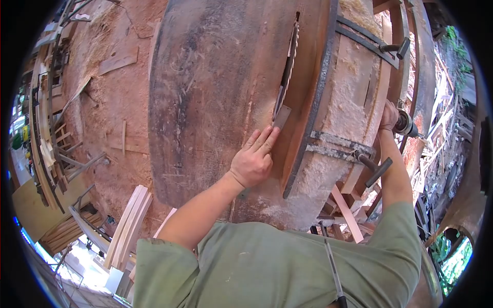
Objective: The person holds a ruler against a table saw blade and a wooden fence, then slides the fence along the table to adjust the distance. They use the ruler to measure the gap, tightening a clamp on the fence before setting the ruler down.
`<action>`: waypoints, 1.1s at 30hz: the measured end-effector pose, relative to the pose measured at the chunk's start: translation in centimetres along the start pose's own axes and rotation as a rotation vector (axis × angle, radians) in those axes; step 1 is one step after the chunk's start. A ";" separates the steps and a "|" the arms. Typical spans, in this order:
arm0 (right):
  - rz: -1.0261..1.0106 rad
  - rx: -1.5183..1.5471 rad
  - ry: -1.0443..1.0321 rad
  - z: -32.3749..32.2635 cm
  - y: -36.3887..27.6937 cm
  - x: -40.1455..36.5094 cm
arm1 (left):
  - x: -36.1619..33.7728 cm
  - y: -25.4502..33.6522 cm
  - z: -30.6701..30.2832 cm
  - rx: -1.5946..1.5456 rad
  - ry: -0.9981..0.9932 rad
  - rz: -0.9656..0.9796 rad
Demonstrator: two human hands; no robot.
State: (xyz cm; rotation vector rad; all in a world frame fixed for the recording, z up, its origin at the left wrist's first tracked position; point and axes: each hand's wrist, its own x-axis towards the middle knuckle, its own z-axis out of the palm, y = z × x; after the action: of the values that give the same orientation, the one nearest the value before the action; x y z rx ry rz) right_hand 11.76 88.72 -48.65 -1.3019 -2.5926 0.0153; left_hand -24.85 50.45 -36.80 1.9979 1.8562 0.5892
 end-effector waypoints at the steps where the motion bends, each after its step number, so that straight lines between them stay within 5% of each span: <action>1: 0.001 -0.003 -0.002 -0.1 0.0 0.1 | 0.0 0.0 0.1 -0.003 -0.001 0.001; 11: 0.358 0.038 -0.422 -3.6 -2.8 2.7 | -0.1 -0.2 0.9 0.032 0.020 0.013; 33: 0.349 0.234 -0.529 -2.9 -1.0 5.6 | 0.1 -0.1 0.3 0.032 -0.038 0.008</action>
State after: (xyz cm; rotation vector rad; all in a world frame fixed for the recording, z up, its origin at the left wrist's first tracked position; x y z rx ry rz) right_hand 8.40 92.30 -44.60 -1.8289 -2.5981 0.7969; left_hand -24.76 50.52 -37.08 2.0234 1.8471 0.5238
